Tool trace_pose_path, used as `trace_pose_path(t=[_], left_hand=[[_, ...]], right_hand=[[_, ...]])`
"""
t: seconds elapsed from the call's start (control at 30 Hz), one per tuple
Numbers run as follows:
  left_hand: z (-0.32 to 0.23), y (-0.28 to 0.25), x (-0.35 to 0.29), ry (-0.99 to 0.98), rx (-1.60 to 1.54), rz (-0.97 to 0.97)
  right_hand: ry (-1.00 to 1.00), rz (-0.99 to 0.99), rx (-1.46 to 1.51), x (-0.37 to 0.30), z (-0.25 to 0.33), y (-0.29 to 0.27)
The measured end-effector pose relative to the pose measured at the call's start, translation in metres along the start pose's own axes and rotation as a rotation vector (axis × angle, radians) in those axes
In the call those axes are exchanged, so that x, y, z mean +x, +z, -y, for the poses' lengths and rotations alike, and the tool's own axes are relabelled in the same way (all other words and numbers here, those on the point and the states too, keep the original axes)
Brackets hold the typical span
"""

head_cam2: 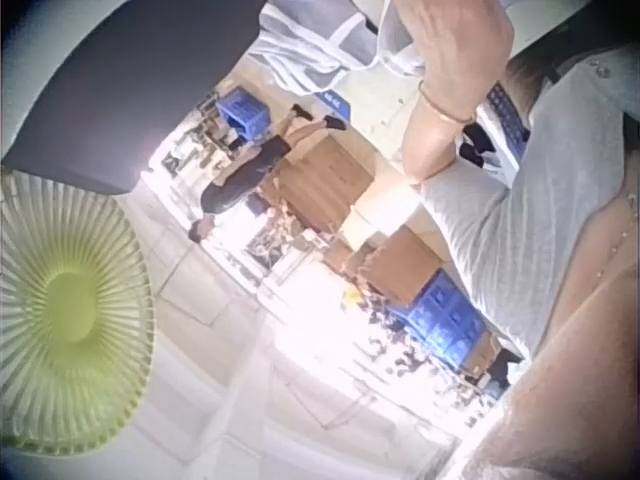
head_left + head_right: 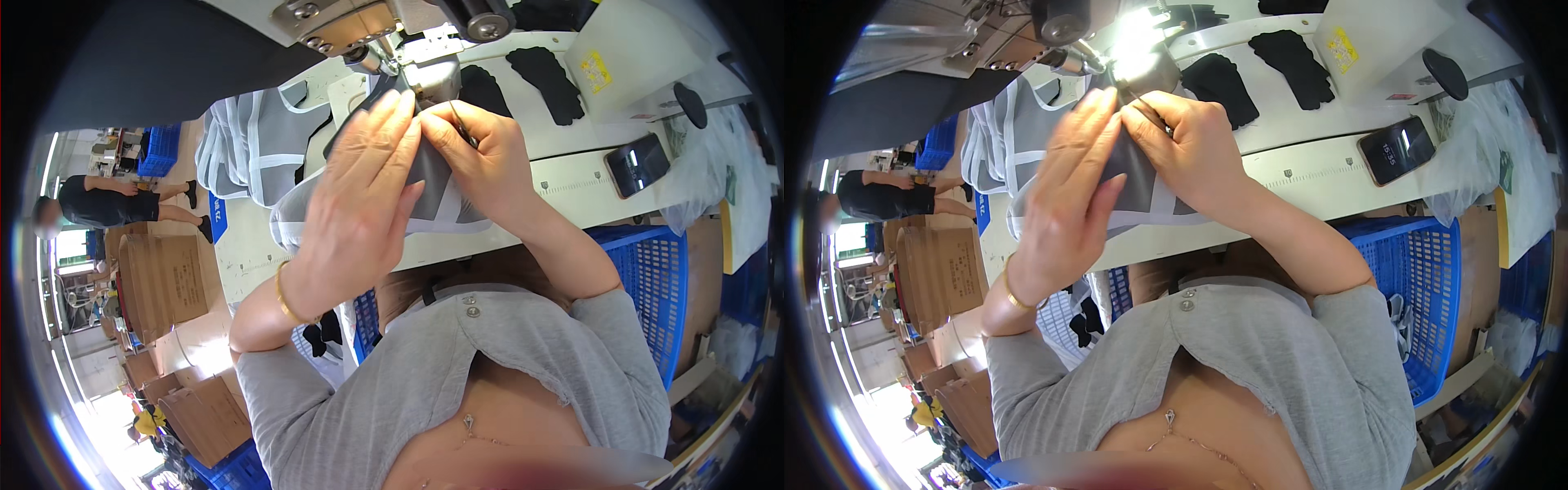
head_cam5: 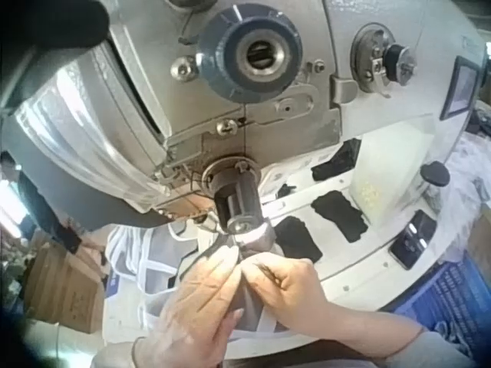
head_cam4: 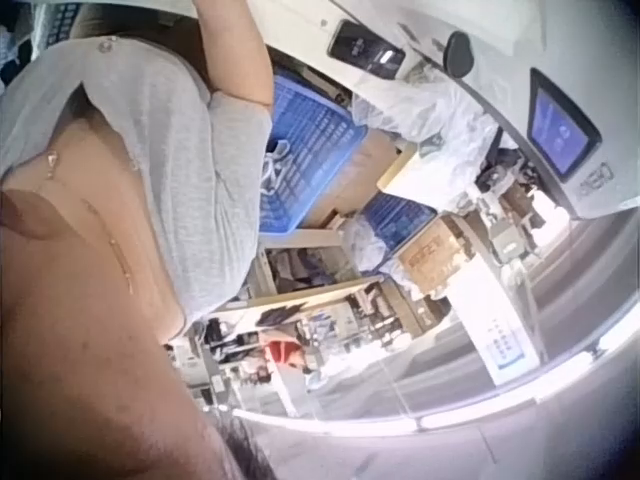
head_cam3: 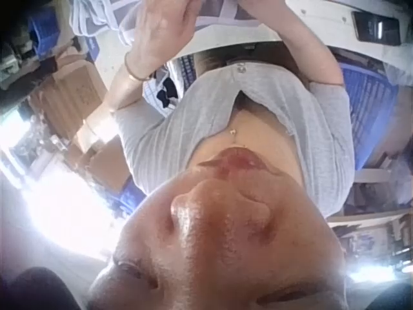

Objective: The recorder uses an industrial sewing machine to stitch together components of a shoe upper.

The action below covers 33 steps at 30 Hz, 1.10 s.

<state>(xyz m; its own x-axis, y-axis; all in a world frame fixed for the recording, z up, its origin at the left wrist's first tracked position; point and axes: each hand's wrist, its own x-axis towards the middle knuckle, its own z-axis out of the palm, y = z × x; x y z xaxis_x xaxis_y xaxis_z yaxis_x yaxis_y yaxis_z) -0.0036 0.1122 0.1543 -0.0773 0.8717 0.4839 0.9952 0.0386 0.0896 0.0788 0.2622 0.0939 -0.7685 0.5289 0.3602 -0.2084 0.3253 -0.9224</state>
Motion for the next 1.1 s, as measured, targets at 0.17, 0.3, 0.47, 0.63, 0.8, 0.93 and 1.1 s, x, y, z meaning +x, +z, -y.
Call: trace_pose_path(t=[0.17, 0.3, 0.47, 0.63, 0.8, 0.93, 1.1], left_hand=[[0.004, 0.014, -0.009, -0.059, -0.158, 0.003], [0.006, 0.014, -0.005, -0.045, -0.116, -0.011], [0.009, 0.016, -0.002, -0.043, -0.077, -0.047], [0.016, 0.015, 0.001, -0.032, -0.057, -0.068], [0.018, 0.015, 0.006, -0.042, -0.027, -0.077], [0.018, 0.019, 0.008, -0.099, -0.01, -0.174], [0.029, 0.035, 0.023, 0.049, 0.289, -0.355]], right_hand=[[-0.006, -0.013, 0.072, 0.001, -0.002, 0.002], [-0.03, -0.039, 0.083, 0.004, -0.006, 0.004], [0.016, -0.029, 0.164, 0.009, -0.008, 0.007], [0.041, -0.034, 0.191, 0.013, -0.004, 0.007], [0.024, -0.038, 0.173, 0.013, -0.007, 0.007], [0.007, -0.026, 0.176, 0.007, -0.01, 0.001], [0.068, -0.027, 0.144, 0.003, 0.001, -0.006]])
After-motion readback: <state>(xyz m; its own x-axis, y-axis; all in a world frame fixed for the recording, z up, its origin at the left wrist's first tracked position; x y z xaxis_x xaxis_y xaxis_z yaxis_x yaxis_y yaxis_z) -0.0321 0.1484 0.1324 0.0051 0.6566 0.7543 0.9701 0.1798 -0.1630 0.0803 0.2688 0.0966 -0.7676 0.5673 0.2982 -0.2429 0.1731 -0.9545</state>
